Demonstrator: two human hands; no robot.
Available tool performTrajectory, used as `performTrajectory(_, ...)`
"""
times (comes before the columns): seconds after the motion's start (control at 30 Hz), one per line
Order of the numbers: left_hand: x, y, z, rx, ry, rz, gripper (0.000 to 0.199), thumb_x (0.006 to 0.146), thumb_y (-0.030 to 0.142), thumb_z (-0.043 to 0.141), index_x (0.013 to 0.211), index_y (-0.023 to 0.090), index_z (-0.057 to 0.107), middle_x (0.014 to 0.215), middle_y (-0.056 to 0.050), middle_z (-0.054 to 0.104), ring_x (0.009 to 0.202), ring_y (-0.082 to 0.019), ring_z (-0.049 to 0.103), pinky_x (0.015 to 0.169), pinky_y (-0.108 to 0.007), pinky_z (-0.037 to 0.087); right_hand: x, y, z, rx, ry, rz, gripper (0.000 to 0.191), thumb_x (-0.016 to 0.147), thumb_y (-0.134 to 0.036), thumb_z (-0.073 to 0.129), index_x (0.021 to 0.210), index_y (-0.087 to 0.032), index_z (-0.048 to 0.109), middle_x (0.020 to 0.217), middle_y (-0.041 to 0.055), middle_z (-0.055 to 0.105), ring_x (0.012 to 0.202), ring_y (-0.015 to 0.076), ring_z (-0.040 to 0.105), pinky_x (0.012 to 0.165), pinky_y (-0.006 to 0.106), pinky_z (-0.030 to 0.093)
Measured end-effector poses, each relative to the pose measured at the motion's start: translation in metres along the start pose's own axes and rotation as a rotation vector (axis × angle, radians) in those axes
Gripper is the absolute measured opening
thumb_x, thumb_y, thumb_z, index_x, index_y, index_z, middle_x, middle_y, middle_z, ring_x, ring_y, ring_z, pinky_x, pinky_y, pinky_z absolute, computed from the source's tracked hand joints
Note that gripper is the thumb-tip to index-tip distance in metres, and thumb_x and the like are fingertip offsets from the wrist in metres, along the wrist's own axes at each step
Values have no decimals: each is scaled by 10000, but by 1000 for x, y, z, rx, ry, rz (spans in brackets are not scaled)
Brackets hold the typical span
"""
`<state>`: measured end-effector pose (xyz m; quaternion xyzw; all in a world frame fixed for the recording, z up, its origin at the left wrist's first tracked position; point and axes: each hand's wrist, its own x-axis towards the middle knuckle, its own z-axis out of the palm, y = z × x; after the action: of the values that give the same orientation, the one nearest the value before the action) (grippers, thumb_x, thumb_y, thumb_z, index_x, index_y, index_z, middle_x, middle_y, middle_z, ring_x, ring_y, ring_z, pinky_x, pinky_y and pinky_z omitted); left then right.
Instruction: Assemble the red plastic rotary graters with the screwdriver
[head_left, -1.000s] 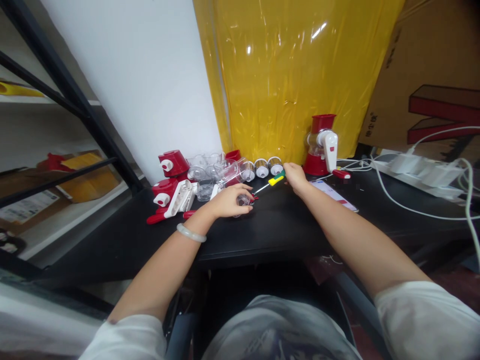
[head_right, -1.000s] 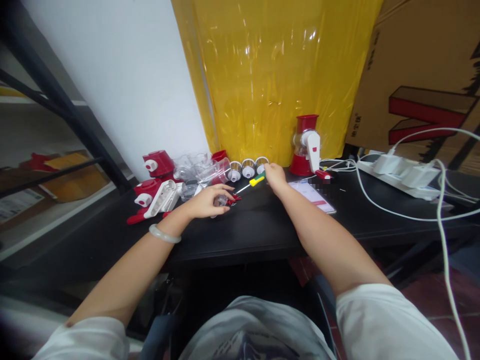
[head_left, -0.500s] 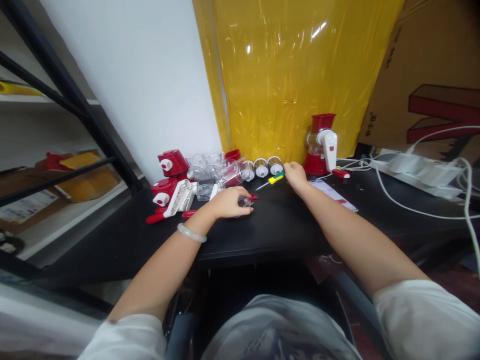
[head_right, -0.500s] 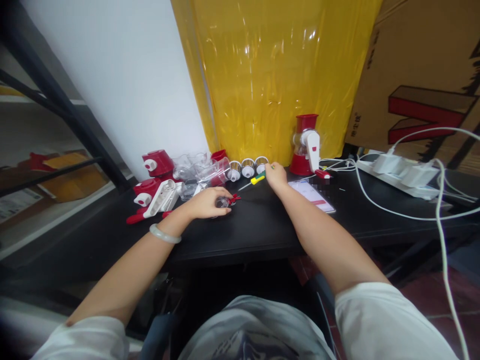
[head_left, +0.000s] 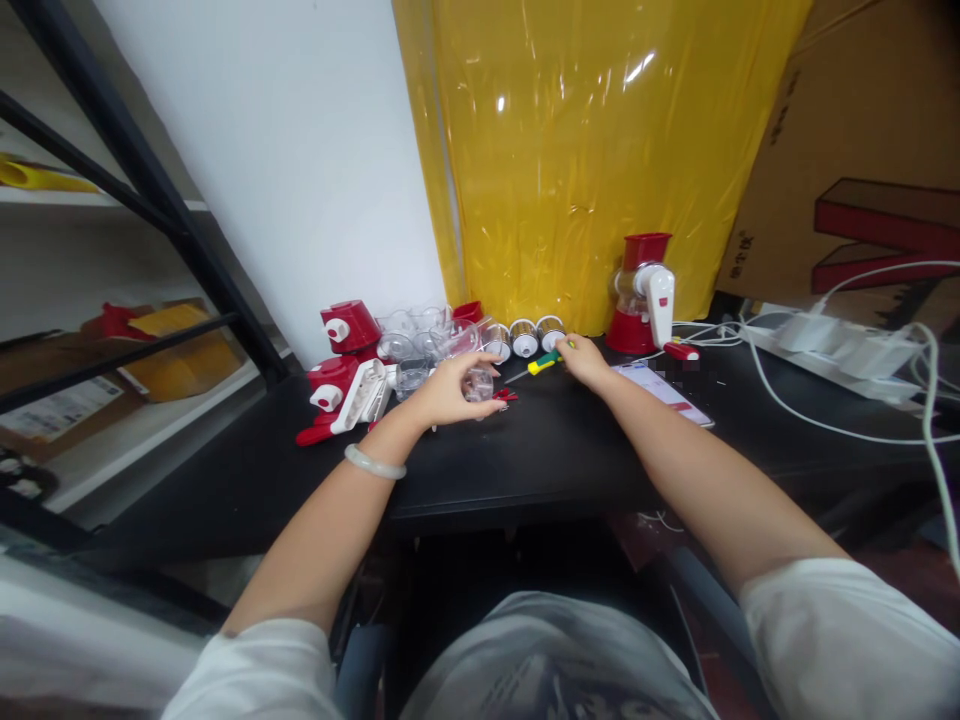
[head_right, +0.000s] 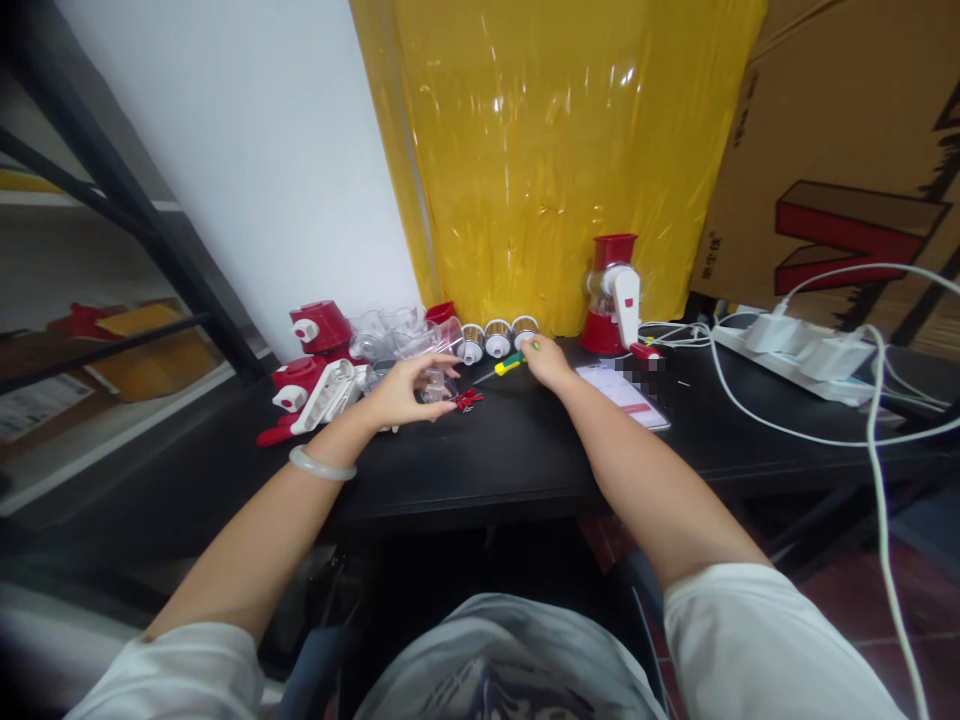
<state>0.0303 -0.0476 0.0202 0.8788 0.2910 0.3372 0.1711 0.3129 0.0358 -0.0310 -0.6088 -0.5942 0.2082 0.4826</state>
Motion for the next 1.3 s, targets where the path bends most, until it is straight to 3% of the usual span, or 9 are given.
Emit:
performTrajectory(0.13, 0, -10, -13, -261, 161, 32, 621, 778, 505, 824, 1253, 194, 573, 1183, -143, 699, 1092, -290, 731, 897, -448, 630, -1, -2, -11, -157, -157, -112, 211, 922, -383, 629, 901, -184, 696, 678, 7, 664, 690, 171, 625, 736, 277, 471)
performTrajectory(0.4, 1, -23, -61, -252, 484, 145, 695, 763, 612, 817, 1329, 253, 632, 1290, -116, 657, 1137, -295, 701, 954, -466, 619, 0, 6, -10, -520, -368, -279, 239, 774, -284, 808, 990, -214, 735, 1081, 87, 756, 1025, 247, 703, 920, 337, 517)
performTrajectory(0.5, -5, -34, -92, -224, 623, 19, 792, 732, 630, 827, 1389, 248, 605, 1271, -122, 677, 1133, -284, 701, 973, -449, 600, 0, 8, -6, -562, -375, -328, 245, 762, -290, 809, 981, -209, 732, 1032, 90, 743, 998, 253, 692, 913, 356, 521)
performTrajectory(0.57, -10, -43, -106, -61, 652, -218, 840, 688, 583, 871, 1391, 205, 607, 1236, -142, 699, 1087, -290, 715, 953, -454, 598, -1, 7, -3, -585, -345, -361, 251, 757, -320, 809, 968, -207, 733, 1021, 97, 723, 1009, 263, 673, 930, 378, 513)
performTrajectory(0.67, -15, -56, -112, 291, 532, -539, 867, 631, 545, 911, 1335, 113, 647, 1202, -187, 728, 1102, -328, 711, 995, -452, 563, -6, -2, 2, -542, -209, -411, 255, 821, -379, 739, 1011, -209, 723, 1085, 117, 685, 1089, 286, 628, 974, 429, 490)
performTrajectory(0.83, -17, -67, -100, 639, 222, -583, 756, 683, 490, 884, 1298, 104, 672, 1312, -187, 698, 1232, -356, 655, 1074, -407, 497, -28, -48, 11, -370, -53, -659, 230, 937, -353, 559, 1072, -212, 681, 1113, 121, 645, 1117, 297, 570, 1020, 479, 456)
performTrajectory(1.03, -16, -61, -89, 686, 159, -552, 791, 661, 494, 890, 1293, 92, 637, 1231, -194, 714, 1106, -331, 699, 943, -373, 542, -43, -119, 26, -384, -126, -832, 362, 944, -382, 563, 1257, -213, 632, 1211, 143, 587, 1185, 326, 507, 1035, 511, 434)
performTrajectory(1.17, -7, -48, -85, 817, 164, -738, 665, 728, 564, 808, 1202, 110, 702, 1133, -200, 758, 1065, -362, 724, 860, -350, 551, -33, -151, 43, -377, -269, -732, 578, 897, -459, 658, 1408, -210, 552, 1323, 166, 568, 1275, 349, 493, 1063, 511, 430)
performTrajectory(1.3, 9, -41, -83, 922, 43, -907, 714, 743, 712, 708, 1157, 132, 758, 1148, -222, 763, 1104, -400, 720, 862, -370, 565, -22, -167, 60, -428, -392, -602, 783, 804, -531, 763, 1458, -185, 508, 1325, 184, 617, 1281, 355, 550, 1055, 482, 454)
